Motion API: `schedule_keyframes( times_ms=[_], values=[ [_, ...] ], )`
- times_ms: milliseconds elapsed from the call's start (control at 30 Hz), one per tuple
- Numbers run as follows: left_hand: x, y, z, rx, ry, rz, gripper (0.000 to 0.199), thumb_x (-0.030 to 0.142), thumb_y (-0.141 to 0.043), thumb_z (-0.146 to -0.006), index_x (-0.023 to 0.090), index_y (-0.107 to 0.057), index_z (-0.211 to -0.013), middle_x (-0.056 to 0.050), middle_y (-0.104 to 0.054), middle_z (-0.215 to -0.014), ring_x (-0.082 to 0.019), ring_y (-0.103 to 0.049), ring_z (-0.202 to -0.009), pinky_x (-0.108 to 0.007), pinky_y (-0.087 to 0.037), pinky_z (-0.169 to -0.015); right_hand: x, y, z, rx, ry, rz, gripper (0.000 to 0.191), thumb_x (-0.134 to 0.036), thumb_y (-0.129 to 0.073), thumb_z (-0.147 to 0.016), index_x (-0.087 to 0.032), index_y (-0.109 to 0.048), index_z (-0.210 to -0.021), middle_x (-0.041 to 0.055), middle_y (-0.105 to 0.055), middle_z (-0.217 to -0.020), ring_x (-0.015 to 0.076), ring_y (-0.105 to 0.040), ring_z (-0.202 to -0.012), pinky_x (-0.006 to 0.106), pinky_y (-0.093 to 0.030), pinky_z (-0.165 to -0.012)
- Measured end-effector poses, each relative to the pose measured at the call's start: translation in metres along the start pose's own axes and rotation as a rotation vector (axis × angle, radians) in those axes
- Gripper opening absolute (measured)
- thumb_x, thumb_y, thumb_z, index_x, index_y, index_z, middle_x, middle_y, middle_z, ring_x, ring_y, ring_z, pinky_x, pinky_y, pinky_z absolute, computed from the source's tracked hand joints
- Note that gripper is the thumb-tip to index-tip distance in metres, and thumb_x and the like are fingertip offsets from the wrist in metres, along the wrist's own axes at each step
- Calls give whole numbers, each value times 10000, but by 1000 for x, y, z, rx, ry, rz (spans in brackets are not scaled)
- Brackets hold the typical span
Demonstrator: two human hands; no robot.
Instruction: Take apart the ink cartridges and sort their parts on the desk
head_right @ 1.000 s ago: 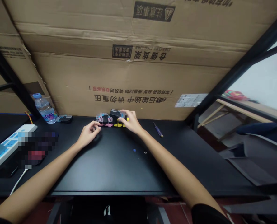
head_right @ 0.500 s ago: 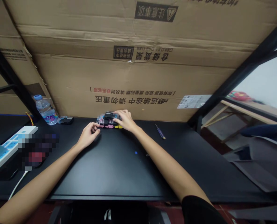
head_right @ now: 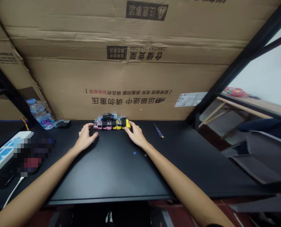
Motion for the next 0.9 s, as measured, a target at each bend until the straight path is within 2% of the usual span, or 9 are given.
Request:
schedule_keyframes(
  times_ms=[167,333,667,767,833,900],
  values=[
    [-4,-2,-3,-78,-8,-50,608,391,-621,-927,256,-419,-1484,-158,-576,-1541,-368,-505,-1440,-581,-340,-1207,-7,-5,0,-50,-3,44,491,-524,-511,-1038,-273,-595,-1452,112,-679,-1462,335,-597,-1370,561,-400,-1189],
    [-3,2,-3,-81,-3,-76,629,412,-603,-924,262,-418,-1507,-155,-588,-1544,-363,-520,-1435,-566,-366,-1196,-13,-6,-1,-80,33,82,484,-507,-515,-1039,-276,-595,-1456,110,-664,-1486,339,-576,-1390,567,-365,-1203],
    [-1,9,-3,-85,-1,-85,642,387,-617,-915,271,-422,-1515,-150,-580,-1559,-366,-510,-1445,-570,-370,-1190,-9,-13,0,-93,82,139,528,-529,-483,-1050,-291,-542,-1518,113,-646,-1498,346,-563,-1382,575,-385,-1168],
    [-3,12,-4,-81,-19,-121,677,392,-631,-907,264,-418,-1536,-161,-577,-1555,-382,-503,-1442,-566,-387,-1174,3,-1,-3,-34,84,206,572,-543,-483,-1040,-283,-521,-1548,128,-638,-1499,383,-534,-1394,602,-395,-1151],
    [-6,13,-5,-78,-27,-159,705,396,-632,-905,252,-408,-1557,-172,-580,-1543,-394,-493,-1443,-573,-378,-1177,16,16,-6,65,57,274,588,-534,-495,-1027,-266,-532,-1549,151,-621,-1508,421,-506,-1400,632,-382,-1151],
    [-8,13,-6,-83,-28,-190,730,401,-626,-907,227,-393,-1577,-184,-580,-1537,-402,-481,-1449,-582,-363,-1186,33,37,-7,172,-27,361,571,-494,-510,-1012,-228,-581,-1512,189,-593,-1519,458,-481,-1402,661,-362,-1150]
  ],
)
Point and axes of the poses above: each hand's wrist, its own z-axis away from the middle knuckle, its own y-axis out of the back of the hand, x = y × z, the point moved 3 cm from there along -z, towards the middle knuckle
